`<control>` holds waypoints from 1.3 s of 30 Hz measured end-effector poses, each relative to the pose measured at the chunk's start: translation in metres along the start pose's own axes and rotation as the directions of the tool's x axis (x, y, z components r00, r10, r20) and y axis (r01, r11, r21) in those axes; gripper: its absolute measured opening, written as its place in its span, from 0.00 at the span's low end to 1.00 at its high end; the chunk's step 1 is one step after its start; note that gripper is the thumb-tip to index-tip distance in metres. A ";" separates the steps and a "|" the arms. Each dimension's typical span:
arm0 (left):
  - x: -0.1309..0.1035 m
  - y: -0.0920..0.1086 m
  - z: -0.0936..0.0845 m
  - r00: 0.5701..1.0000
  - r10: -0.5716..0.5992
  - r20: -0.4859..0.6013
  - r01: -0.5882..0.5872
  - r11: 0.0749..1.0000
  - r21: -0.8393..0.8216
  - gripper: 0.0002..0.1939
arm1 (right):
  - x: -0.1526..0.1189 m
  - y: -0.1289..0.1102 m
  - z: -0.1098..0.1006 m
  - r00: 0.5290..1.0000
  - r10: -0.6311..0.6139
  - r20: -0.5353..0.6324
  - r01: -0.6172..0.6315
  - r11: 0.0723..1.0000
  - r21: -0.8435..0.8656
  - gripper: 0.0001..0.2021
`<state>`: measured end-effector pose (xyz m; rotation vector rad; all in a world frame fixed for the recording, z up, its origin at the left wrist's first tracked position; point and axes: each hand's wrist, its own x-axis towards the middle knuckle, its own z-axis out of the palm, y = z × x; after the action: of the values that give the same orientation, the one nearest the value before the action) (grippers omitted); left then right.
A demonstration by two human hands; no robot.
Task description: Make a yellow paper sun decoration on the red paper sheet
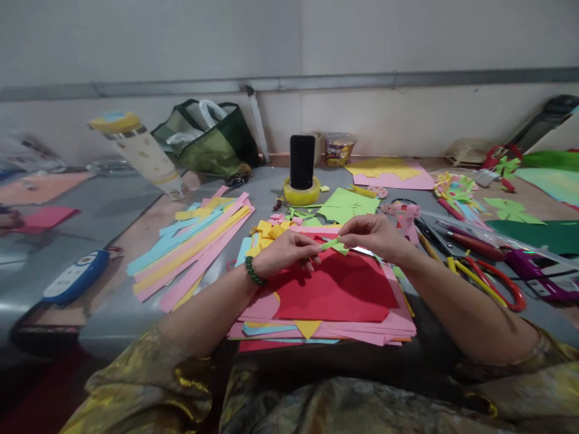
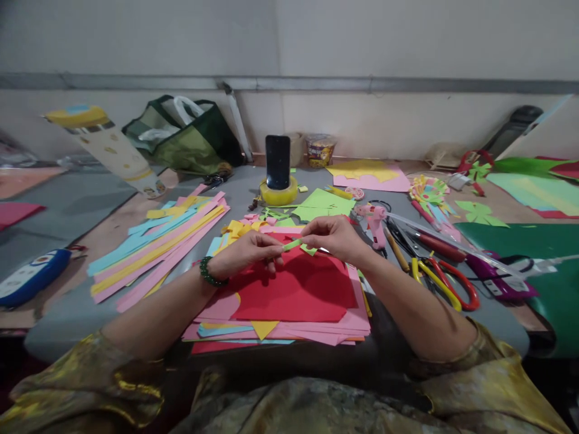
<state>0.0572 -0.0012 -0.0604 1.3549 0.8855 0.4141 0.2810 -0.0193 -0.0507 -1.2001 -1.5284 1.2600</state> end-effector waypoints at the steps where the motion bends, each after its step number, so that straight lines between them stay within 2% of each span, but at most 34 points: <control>1: 0.000 0.000 0.001 1.000 0.021 -0.005 -0.021 1.000 0.007 0.19 | 0.000 0.000 0.000 1.000 -0.003 0.007 0.003 1.000 -0.016 0.15; 4: 0.002 -0.002 0.004 0.991 0.131 -0.007 -0.130 0.988 0.082 0.18 | -0.002 -0.001 0.004 0.999 -0.032 0.044 0.034 0.998 -0.051 0.14; 9: 0.002 -0.005 0.007 0.956 0.289 0.053 -0.293 0.923 0.249 0.17 | -0.004 0.001 0.012 0.994 -0.084 0.068 0.087 0.995 -0.040 0.14; 12: 0.000 -0.004 0.006 0.940 0.335 0.062 -0.336 0.882 0.330 0.15 | -0.004 0.003 0.015 0.993 -0.110 0.047 0.111 0.993 -0.029 0.14; 16: -0.001 -0.004 0.008 0.906 0.421 0.041 -0.384 0.779 0.495 0.12 | -0.005 0.005 0.020 0.992 -0.118 0.046 0.120 0.992 -0.044 0.14; 20: -0.001 -0.004 0.007 0.895 0.441 0.066 -0.417 0.775 0.474 0.12 | -0.005 0.005 0.019 0.991 -0.126 0.046 0.128 0.991 -0.048 0.16; 22: -0.001 -0.002 0.000 0.887 0.461 0.007 -0.416 0.792 0.447 0.14 | -0.004 0.004 0.014 0.988 -0.149 -0.028 0.148 0.988 -0.035 0.19; 24: -0.001 0.003 -0.016 0.861 0.490 -0.137 -0.400 0.818 0.413 0.15 | -0.001 0.002 0.007 0.968 -0.198 -0.155 0.197 0.980 -0.017 0.21; 26: -0.002 0.009 -0.038 0.808 0.483 -0.337 -0.340 0.850 0.402 0.16 | 0.001 -0.001 0.000 0.924 -0.254 -0.287 0.264 0.965 -0.003 0.21; 28: -0.003 0.013 -0.062 0.731 0.440 -0.523 -0.226 0.878 0.422 0.14 | 0.003 -0.003 -0.006 0.869 -0.300 -0.394 0.329 0.944 0.007 0.20; 30: -0.003 0.015 -0.086 0.665 0.404 -0.628 -0.069 0.871 0.487 0.12 | 0.005 -0.005 -0.011 0.808 -0.341 -0.480 0.393 0.920 0.008 0.18; 32: -0.003 0.013 -0.105 0.618 0.402 -0.676 0.139 0.790 0.597 0.13 | 0.007 -0.006 -0.014 0.747 -0.374 -0.550 0.448 0.894 0.000 0.17; 33: -0.002 0.011 -0.113 0.606 0.403 -0.686 0.246 0.725 0.644 0.14 | 0.007 -0.007 -0.016 0.719 -0.385 -0.579 0.470 0.882 -0.003 0.16; 35: -0.001 0.006 -0.125 0.611 0.392 -0.688 0.395 0.602 0.694 0.13 | 0.009 -0.007 -0.019 0.679 -0.397 -0.617 0.502 0.865 -0.005 0.15; 37: 0.002 0.001 -0.132 0.621 0.376 -0.688 0.453 0.544 0.706 0.13 | 0.009 -0.008 -0.021 0.659 -0.407 -0.632 0.520 0.854 -0.007 0.14; 39: 0.004 -0.004 -0.136 0.619 0.362 -0.697 0.473 0.537 0.698 0.13 | 0.009 -0.009 -0.022 0.652 -0.420 -0.631 0.533 0.846 -0.013 0.14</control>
<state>-0.0429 0.0905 -0.0610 2.0770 2.1256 0.5705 0.2990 -0.0060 -0.0381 -0.8729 -1.0981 0.5373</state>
